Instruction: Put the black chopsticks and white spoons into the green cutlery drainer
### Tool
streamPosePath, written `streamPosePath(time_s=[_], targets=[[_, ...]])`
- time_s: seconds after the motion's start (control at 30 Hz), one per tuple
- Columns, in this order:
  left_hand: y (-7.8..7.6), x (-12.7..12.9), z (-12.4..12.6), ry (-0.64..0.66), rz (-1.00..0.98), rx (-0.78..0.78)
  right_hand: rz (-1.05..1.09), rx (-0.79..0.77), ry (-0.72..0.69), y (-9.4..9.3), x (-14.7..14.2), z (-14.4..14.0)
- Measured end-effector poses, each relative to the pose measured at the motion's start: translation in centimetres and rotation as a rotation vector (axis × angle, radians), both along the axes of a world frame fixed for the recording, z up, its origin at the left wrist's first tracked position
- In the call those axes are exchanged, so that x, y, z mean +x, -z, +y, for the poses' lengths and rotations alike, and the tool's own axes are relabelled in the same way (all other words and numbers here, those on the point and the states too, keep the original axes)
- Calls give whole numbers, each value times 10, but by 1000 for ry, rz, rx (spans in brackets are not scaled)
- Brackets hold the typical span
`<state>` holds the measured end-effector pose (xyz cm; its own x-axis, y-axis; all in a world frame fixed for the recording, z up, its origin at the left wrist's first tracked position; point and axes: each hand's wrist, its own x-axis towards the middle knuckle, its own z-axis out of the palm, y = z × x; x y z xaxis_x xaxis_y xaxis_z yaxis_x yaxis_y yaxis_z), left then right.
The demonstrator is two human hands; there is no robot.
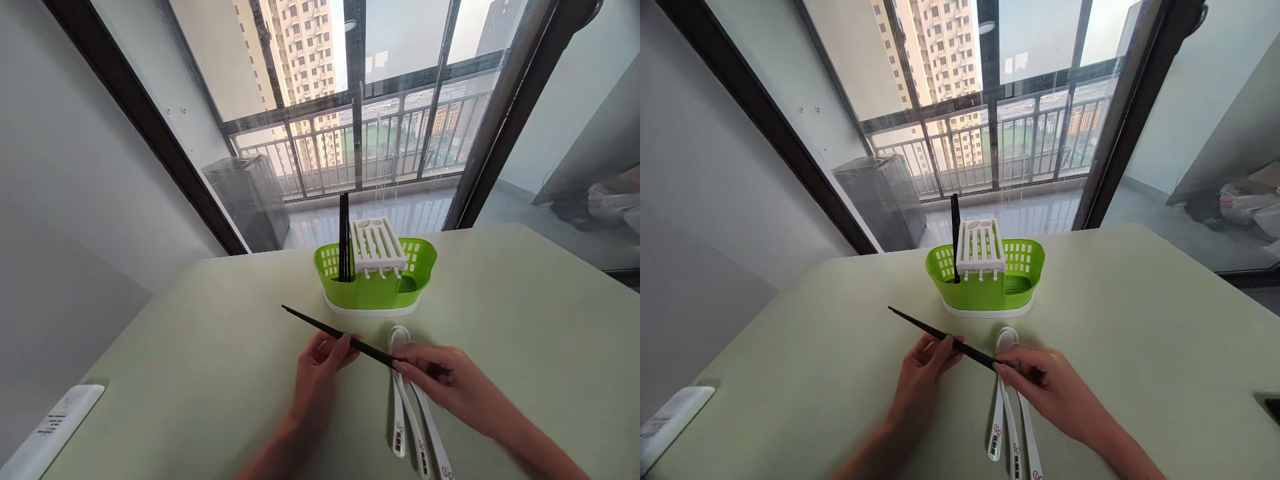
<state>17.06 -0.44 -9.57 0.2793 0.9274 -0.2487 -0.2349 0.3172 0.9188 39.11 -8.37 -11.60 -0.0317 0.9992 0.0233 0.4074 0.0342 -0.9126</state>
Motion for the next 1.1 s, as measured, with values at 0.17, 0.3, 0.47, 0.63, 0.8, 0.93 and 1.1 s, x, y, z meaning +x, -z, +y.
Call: streamPosePath(time_s=[0.17,0.3,0.47,0.63,0.8,0.93,1.1], targets=[[-2,0,0,-16,34,-4,-17,41,73,3,4,0],[-2,1,0,-40,1,-21,7,47,76,3,4,0],[-1,0,1,-52,-31,-38,25,32,65,4,5,-1],[-1,1,0,-66,-42,-36,61,34,57,4,6,0],[-1,1,-1,-84,-50,-30,57,57,73,4,5,1],[-7,-6,6,-81,-23,6,61,93,80,-2,2,1],[-28,-20,10,-178,-13,61,157,104,87,-7,-1,1]])
